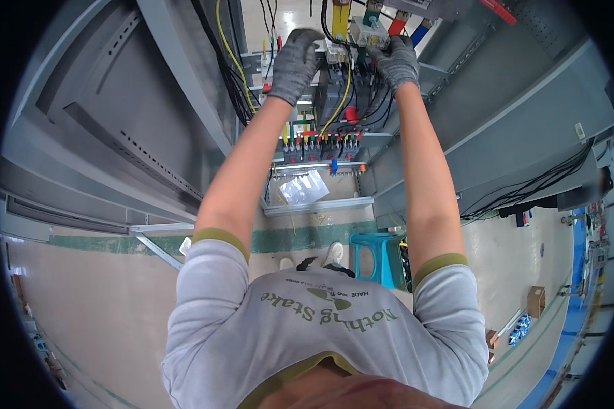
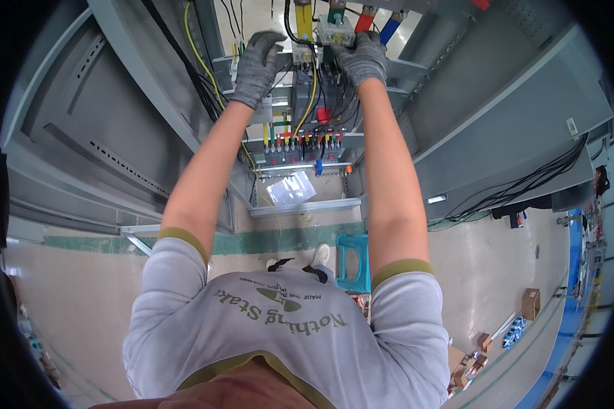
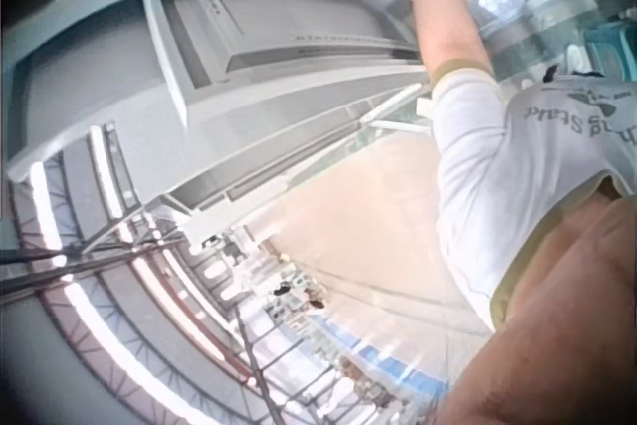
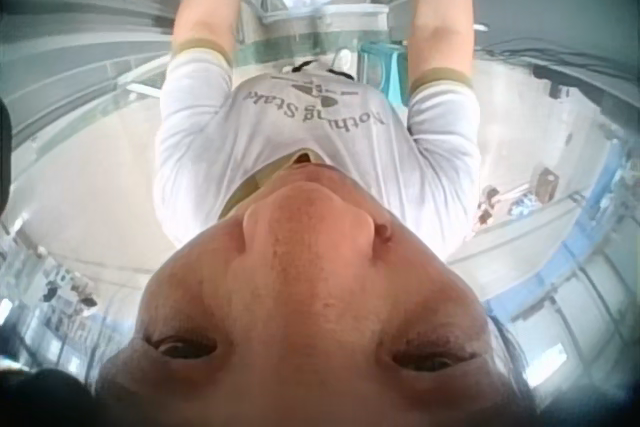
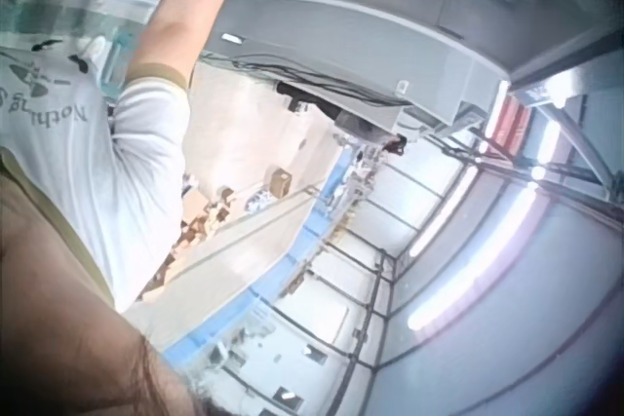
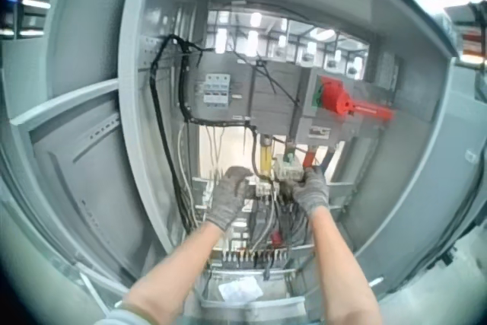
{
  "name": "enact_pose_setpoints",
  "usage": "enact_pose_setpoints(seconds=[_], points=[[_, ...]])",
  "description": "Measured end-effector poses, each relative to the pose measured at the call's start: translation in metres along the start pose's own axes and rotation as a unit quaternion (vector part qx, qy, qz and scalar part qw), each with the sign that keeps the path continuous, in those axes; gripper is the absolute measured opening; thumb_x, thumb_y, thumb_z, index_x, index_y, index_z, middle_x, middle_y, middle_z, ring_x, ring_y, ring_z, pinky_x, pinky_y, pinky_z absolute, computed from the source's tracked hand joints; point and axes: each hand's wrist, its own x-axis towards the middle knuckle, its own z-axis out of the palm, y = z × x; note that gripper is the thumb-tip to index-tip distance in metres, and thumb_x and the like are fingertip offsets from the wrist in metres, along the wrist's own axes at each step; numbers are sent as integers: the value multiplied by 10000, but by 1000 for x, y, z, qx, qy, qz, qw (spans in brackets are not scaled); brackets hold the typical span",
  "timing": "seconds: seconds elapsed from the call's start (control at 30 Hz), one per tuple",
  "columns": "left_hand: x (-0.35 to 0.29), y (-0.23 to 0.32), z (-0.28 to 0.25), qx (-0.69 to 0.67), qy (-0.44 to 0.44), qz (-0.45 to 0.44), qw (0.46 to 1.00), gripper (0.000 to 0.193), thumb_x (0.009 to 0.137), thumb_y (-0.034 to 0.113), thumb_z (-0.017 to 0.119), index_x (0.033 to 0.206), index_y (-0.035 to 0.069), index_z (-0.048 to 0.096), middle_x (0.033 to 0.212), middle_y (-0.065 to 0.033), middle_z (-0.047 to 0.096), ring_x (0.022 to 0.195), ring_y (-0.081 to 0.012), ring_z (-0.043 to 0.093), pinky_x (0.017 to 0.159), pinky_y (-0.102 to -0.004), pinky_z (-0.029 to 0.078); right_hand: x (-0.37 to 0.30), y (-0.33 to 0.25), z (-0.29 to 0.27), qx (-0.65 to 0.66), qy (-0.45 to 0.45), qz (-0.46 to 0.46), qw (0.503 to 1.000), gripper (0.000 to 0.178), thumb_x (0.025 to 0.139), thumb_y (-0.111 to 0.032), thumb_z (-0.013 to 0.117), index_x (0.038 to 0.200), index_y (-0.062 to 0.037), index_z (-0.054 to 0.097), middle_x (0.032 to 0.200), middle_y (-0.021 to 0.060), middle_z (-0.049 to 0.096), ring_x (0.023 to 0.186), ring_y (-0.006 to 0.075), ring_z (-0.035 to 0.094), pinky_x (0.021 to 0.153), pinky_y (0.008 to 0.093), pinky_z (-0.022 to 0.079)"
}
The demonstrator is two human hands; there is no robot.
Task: The person works inside an open electrical cabinet, organizing and connecting wires to terminal blocks and components. They use a handheld tool to tighten connections and adjust wire routing throughout the panel.
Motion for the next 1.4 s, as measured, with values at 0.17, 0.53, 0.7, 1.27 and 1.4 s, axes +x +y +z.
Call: enact_pose_setpoints(seconds=[0.17, 0.53, 0.7, 1.27, 1.4], points=[[-22, -11, 22, -95, -12, -103, 990, 213, 879, 127, 582, 1069, 71, 661, 1015, -167, 611, 985, -337, 601, 876, -403, 483, 1, -9, -4, 39, -25, 15, 999, 569, 701, -405, 782, 1095, -20, 641, 1228, 206, 556, 1095, 380, 564, 952, 424, 465], [-14, 4, 30, -10, -52, -122, 991, 295, 889, 206, 611, 1133, 44, 649, 1060, -209, 653, 1041, -336, 605, 911, -392, 472, -2, -5, -2, 78, -18, 12, 997, 544, 683, -328, 808, 1084, 4, 648, 1183, 191, 574, 1006, 350, 607, 906, 394, 484], [-20, -20, 47, -139, -19, -148, 979, 249, 846, 139, 650, 1077, 52, 681, 1092, -169, 567, 945, -298, 603, 866, -377, 504, -2, -8, 0, 91, -1, 6, 996, 540, 682, -321, 807, 1080, 6, 647, 1178, 197, 573, 996, 349, 611, 891, 393, 493], [-16, -15, 52, -254, -27, -237, 937, 293, 871, 160, 687, 1114, 9, 624, 1011, -93, 668, 937, -167, 620, 861, -298, 492, -6, -5, -3, 104, -8, 14, 994, 487, 702, -253, 818, 1081, 1, 648, 1178, 177, 557, 969, 322, 622, 867, 371, 509], [-10, -14, 52, -208, 37, -216, 953, 298, 856, 186, 710, 1082, 9, 633, 993, -113, 667, 883, -182, 631, 831, -316, 499, -4, -9, -3, 102, -1, 14, 995, 492, 688, -260, 819, 1063, 9, 648, 1127, 184, 573, 963, 331, 617, 864, 380, 506]])
